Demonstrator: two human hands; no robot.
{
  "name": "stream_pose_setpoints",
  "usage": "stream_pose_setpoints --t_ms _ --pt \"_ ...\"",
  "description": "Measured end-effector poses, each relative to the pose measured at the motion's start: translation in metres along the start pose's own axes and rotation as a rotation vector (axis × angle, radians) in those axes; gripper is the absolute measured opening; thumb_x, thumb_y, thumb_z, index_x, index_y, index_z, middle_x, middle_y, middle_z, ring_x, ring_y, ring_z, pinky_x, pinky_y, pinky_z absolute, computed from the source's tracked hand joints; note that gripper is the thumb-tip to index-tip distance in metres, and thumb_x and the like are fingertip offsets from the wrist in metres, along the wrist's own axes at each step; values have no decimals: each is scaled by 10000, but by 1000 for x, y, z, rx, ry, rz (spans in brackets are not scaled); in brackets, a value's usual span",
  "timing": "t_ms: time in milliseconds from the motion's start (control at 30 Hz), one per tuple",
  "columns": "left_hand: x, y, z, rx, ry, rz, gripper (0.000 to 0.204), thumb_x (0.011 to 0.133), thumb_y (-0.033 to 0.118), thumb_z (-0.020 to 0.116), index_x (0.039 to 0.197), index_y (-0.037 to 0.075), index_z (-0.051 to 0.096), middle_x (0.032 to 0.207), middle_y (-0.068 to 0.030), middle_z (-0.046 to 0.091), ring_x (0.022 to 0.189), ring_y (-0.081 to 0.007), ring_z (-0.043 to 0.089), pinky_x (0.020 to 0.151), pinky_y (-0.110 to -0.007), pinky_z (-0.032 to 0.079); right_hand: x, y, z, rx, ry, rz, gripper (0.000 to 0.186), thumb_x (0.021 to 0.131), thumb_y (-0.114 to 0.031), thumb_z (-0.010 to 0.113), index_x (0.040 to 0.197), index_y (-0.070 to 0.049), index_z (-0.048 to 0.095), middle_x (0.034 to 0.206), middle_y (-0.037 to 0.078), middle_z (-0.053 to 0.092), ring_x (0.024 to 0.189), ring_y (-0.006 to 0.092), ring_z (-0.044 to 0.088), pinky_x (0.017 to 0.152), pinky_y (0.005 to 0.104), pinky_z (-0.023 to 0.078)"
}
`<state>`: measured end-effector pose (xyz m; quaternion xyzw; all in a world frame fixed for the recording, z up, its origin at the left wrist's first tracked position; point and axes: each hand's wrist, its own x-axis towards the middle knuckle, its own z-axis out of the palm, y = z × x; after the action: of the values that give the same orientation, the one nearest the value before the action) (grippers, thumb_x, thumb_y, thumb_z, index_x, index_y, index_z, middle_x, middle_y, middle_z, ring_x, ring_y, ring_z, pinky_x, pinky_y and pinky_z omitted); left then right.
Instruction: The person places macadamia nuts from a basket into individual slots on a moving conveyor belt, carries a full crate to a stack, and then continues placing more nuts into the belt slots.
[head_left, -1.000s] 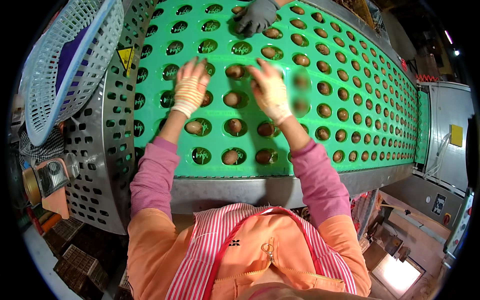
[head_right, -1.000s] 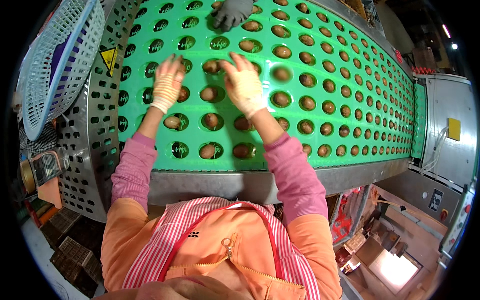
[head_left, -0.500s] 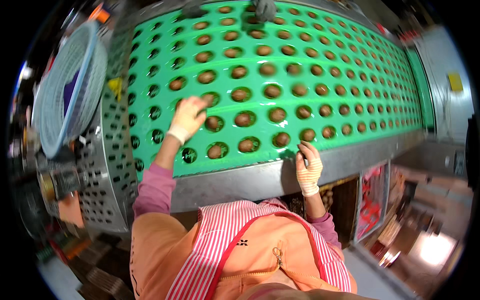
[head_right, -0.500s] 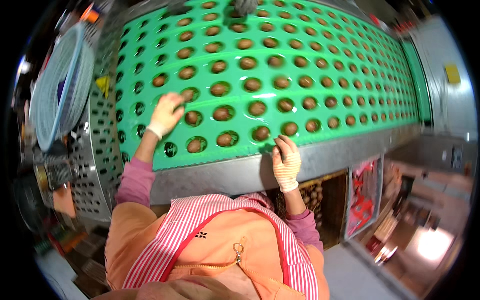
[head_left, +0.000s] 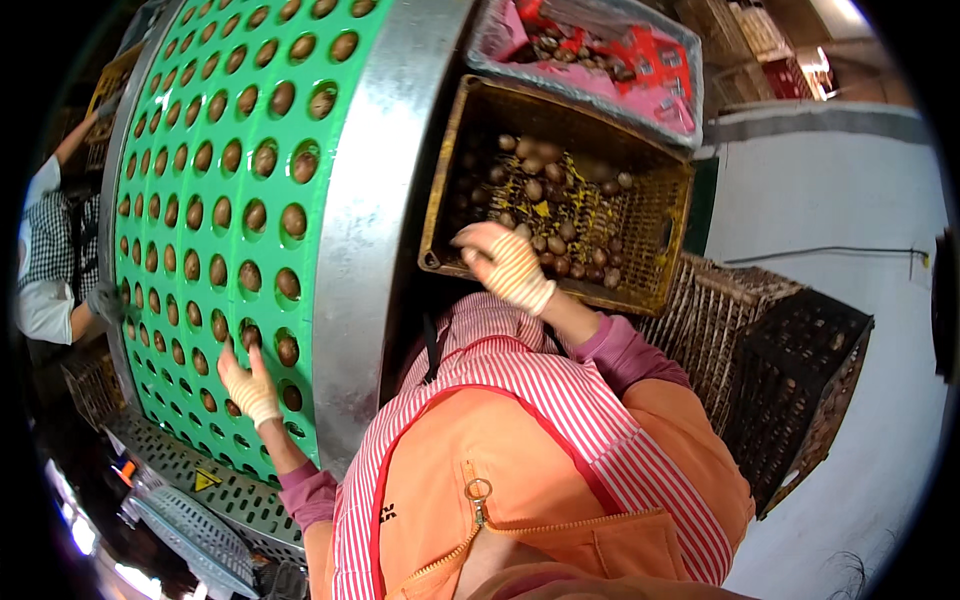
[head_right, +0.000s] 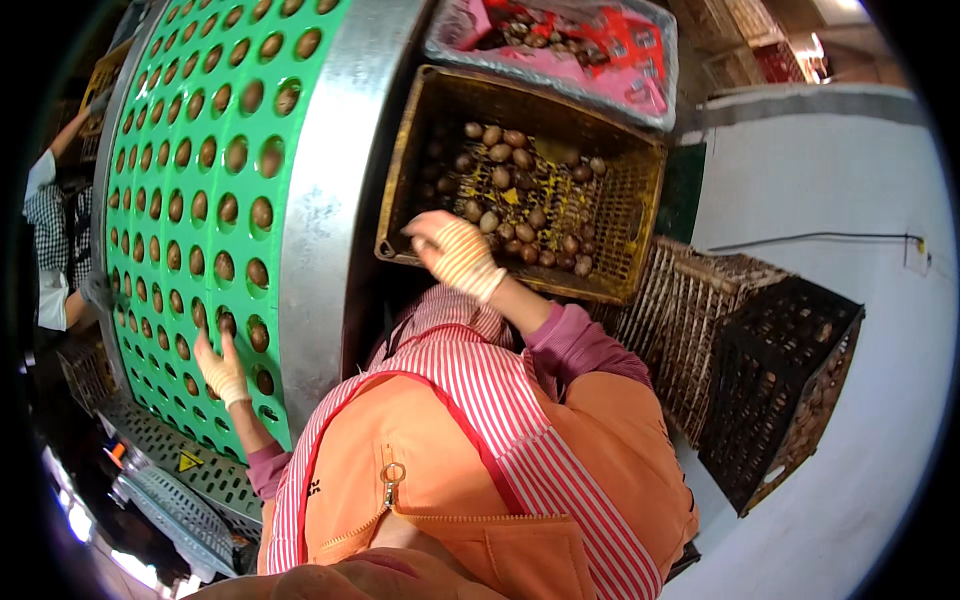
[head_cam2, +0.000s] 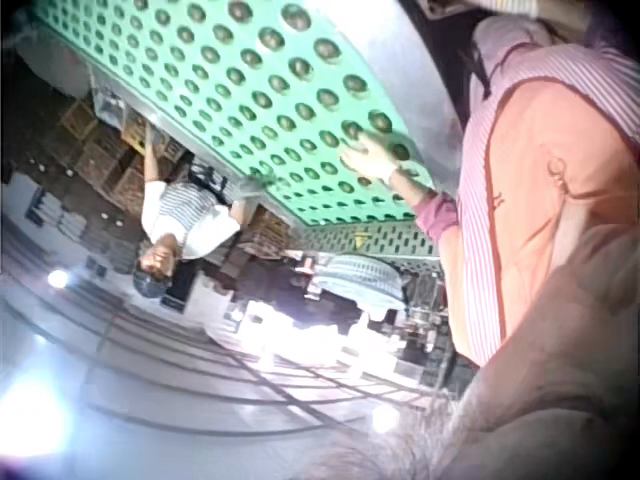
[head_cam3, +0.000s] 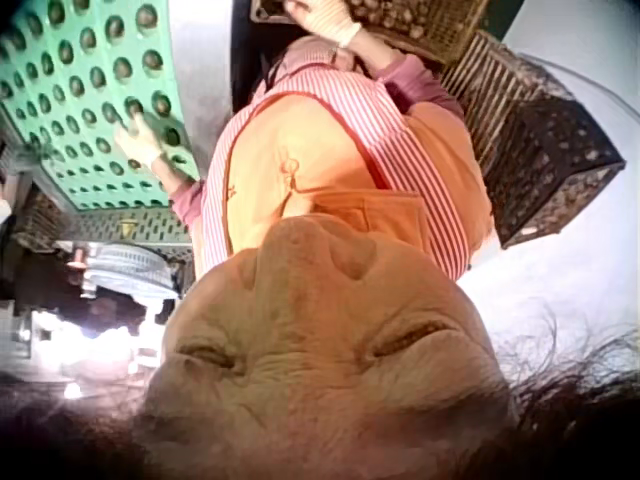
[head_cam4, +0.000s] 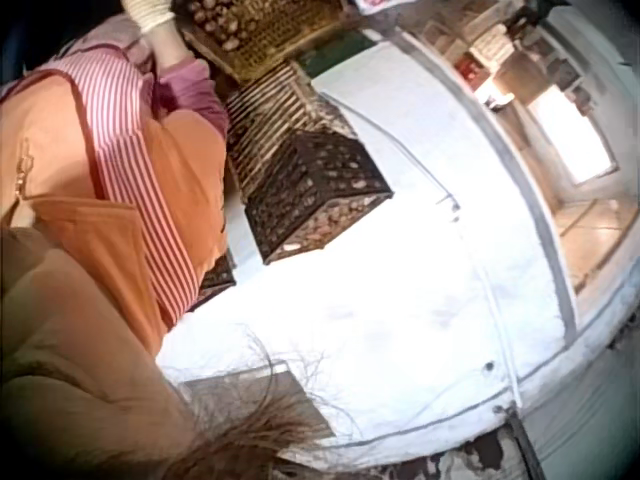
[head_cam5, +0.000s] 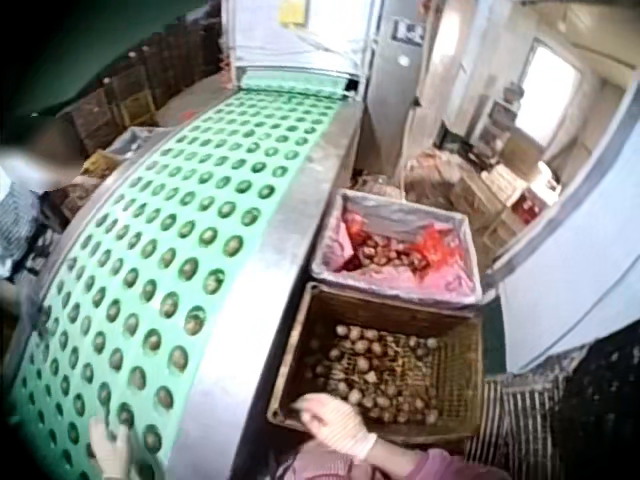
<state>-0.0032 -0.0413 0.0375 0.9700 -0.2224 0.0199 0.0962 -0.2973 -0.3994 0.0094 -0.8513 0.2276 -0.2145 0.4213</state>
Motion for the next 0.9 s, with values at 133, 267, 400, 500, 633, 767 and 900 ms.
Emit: stream_pose_setpoints --t_ms 133,267,400,500,633,767,900 --pt "27 181 13 -683 -158 252 405 908 120 627 1273 -35 549 1233 -153 612 1099 -241 583 968 -354 454 -37 89 -53 -83 -84 523 279 868 -194 608 1105 -57 664 1124 150 649 1025 330 626 915 392 510" --pt "23 325 70 -557 -599 768 396 901 180 601 1273 54 555 1286 -204 555 1158 -385 548 987 -423 447 -50 147 -85 -315 -126 708 395 885 -238 622 1248 -83 599 1385 150 499 1210 339 532 1022 411 447" --pt "9 385 170 -264 -877 491 660 851 315 668 1412 94 400 1460 -281 349 1263 -441 457 1045 -427 414 -20 170 -87 -334 -206 804 596 840 -279 680 1383 -143 474 1535 129 298 1350 396 366 1075 462 393" --pt "16 406 220 -53 -933 312 757 833 329 718 1458 137 335 1536 -274 221 1342 -423 391 1063 -436 412 10 177 -77 -263 -244 911 756 791 -334 732 1446 -189 384 1588 124 169 1376 466 305 1095 471 370" --pt "2 441 220 310 -954 465 692 842 266 718 1422 143 362 1489 -240 314 1285 -412 447 990 -466 471 18 213 -58 -346 -188 960 830 805 -357 736 1483 -231 275 1589 93 167 1354 438 357 1057 499 411" --pt "-10 429 238 429 -979 536 573 874 135 640 1387 133 384 1377 -192 424 1200 -409 503 936 -463 504 11 209 -37 -288 -89 934 822 803 -354 744 1474 -225 287 1530 108 248 1313 451 393 1020 516 443" --pt "-26 422 246 597 -1027 569 526 929 158 556 1413 234 365 1439 -162 398 1240 -385 496 958 -457 488 10 200 -29 -314 -243 929 569 823 -316 736 1334 -172 531 1541 153 156 1328 465 365 1003 527 464"
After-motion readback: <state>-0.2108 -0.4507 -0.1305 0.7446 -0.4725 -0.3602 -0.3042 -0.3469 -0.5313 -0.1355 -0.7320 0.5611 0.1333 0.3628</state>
